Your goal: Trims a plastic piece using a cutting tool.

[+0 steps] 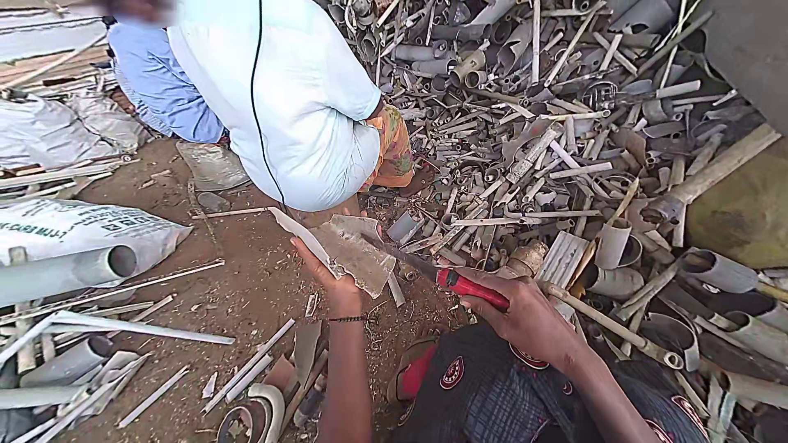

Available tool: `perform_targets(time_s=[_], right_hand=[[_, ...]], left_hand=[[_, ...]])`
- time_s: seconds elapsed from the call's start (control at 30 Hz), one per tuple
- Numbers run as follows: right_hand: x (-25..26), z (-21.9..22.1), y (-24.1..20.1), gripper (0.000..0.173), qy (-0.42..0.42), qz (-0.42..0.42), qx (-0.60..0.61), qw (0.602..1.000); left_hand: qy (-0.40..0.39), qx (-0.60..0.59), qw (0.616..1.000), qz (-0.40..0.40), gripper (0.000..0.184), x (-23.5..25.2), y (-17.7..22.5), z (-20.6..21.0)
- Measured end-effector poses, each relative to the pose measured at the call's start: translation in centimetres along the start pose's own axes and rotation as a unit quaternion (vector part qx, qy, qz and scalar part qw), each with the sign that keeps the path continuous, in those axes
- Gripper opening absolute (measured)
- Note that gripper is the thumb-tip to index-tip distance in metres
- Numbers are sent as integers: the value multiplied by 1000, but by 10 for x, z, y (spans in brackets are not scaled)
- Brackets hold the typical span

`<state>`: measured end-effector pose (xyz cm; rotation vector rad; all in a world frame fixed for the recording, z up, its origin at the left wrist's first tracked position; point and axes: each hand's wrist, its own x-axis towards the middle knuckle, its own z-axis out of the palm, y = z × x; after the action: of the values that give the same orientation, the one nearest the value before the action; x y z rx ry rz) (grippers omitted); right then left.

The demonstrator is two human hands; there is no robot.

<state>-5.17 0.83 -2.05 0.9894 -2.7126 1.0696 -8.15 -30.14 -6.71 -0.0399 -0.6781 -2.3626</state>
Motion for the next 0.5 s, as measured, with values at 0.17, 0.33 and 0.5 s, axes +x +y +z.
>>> perform_targets(time_s=[0.17,0.33,0.5], right_hand=[[-3,-14,-1,44,-107,3,80,991],[-8,-10,-1,44,-55,41,18,997],[-16,-21,7,44,-79,11,55,995]], left_hand=[[14,-7,1000,-6,80,-1,0,-2],[68,-37,997,-18,74,-2,-7,4],[118,-41,991,39,68,1,-4,5]])
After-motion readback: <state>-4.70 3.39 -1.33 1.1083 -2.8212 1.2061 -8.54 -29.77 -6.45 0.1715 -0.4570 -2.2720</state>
